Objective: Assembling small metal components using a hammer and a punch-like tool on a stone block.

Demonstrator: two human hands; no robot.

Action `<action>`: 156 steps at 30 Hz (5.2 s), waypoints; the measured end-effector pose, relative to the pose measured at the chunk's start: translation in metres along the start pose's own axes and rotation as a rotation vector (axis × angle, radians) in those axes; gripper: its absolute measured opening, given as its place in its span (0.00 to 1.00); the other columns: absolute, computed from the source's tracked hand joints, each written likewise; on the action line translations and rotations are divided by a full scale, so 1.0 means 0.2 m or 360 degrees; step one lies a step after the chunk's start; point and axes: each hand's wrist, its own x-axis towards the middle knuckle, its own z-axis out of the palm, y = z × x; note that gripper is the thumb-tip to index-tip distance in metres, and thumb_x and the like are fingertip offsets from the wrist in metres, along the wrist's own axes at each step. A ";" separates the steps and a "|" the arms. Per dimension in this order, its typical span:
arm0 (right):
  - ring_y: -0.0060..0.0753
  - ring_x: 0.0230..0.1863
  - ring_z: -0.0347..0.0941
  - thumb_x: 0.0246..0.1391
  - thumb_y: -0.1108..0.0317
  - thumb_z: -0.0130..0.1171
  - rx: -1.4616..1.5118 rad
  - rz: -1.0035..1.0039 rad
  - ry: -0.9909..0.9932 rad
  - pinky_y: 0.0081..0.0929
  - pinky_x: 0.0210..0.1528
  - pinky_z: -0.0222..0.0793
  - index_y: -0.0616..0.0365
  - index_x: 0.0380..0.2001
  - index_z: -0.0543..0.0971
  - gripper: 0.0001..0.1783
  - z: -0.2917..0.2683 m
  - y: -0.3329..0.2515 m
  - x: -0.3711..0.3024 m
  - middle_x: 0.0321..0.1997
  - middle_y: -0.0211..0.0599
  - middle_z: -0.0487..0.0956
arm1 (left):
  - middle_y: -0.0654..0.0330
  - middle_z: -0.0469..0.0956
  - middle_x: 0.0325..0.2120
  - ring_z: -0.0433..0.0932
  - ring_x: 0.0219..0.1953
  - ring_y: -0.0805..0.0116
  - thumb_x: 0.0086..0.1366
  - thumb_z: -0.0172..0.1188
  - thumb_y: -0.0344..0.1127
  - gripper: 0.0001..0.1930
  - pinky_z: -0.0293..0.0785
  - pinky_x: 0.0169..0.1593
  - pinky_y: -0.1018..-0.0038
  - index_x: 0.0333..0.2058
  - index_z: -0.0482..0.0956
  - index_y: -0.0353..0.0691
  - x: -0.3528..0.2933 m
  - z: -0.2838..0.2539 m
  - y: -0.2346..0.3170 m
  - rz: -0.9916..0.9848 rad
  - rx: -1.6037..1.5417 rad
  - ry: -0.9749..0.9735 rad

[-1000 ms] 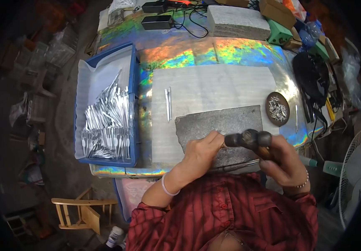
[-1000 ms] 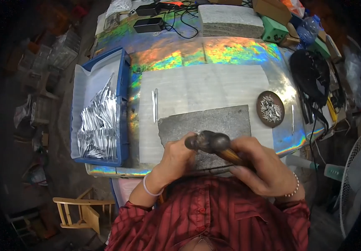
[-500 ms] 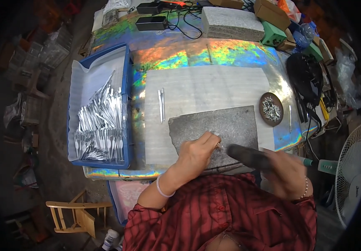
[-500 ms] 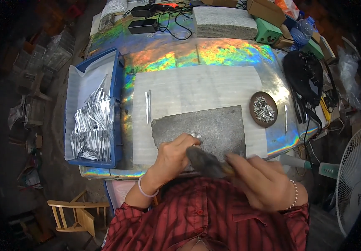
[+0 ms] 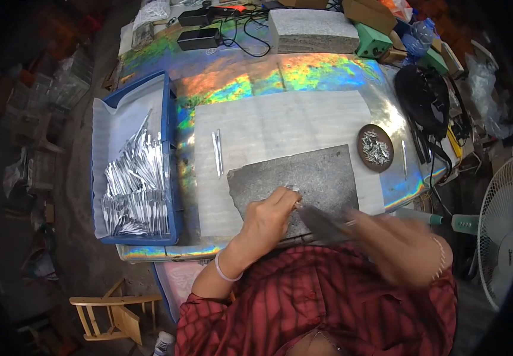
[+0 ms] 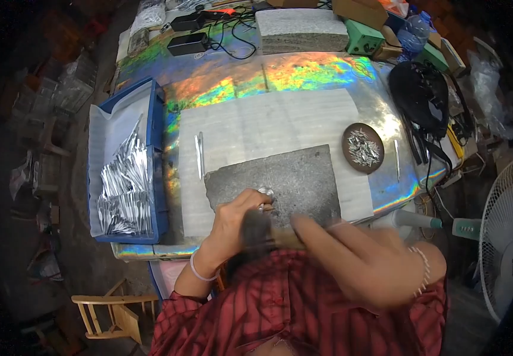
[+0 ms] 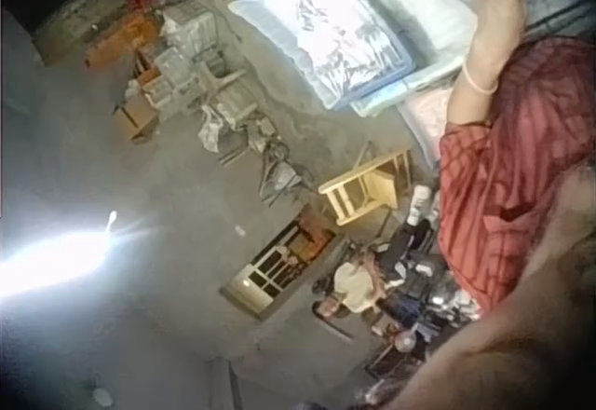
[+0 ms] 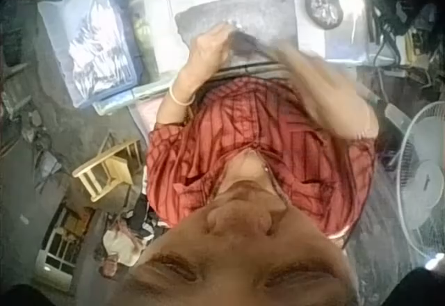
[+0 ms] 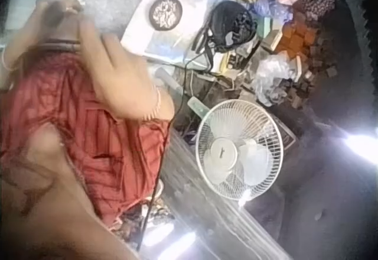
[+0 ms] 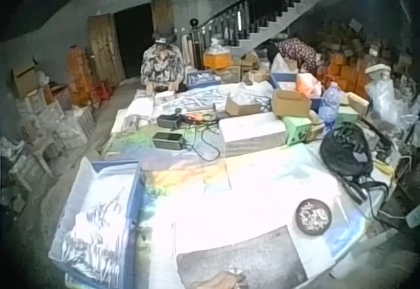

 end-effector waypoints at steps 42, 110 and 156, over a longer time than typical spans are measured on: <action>0.31 0.21 0.72 0.46 0.73 0.54 0.0357 0.1488 0.1092 0.27 0.24 0.65 0.66 0.27 0.73 0.06 0.38 1.11 -0.56 0.23 0.41 0.76 | 0.59 0.76 0.21 0.75 0.22 0.74 0.60 0.52 0.26 0.11 0.71 0.28 0.81 0.41 0.71 0.29 0.09 -0.04 0.23 -0.0865 -0.1294 0.0221; 0.10 0.08 0.56 0.50 0.69 0.58 0.2733 0.1452 0.0370 0.11 0.07 0.48 0.55 0.18 0.69 0.11 0.59 0.33 0.14 0.14 0.24 0.67 | 0.61 0.75 0.19 0.75 0.16 0.78 0.59 0.59 0.35 0.09 0.72 0.18 0.86 0.26 0.70 0.37 0.33 -0.07 0.14 -0.1259 -0.1498 -0.0799; 0.13 0.24 0.69 0.51 0.77 0.56 0.2821 0.0782 0.0765 0.10 0.24 0.64 0.64 0.36 0.75 0.08 0.59 0.33 -0.13 0.29 0.28 0.74 | 0.50 0.75 0.30 0.77 0.33 0.66 0.58 0.54 0.21 0.05 0.75 0.39 0.75 0.28 0.66 0.36 0.12 0.21 0.27 -0.0840 -0.2066 0.0290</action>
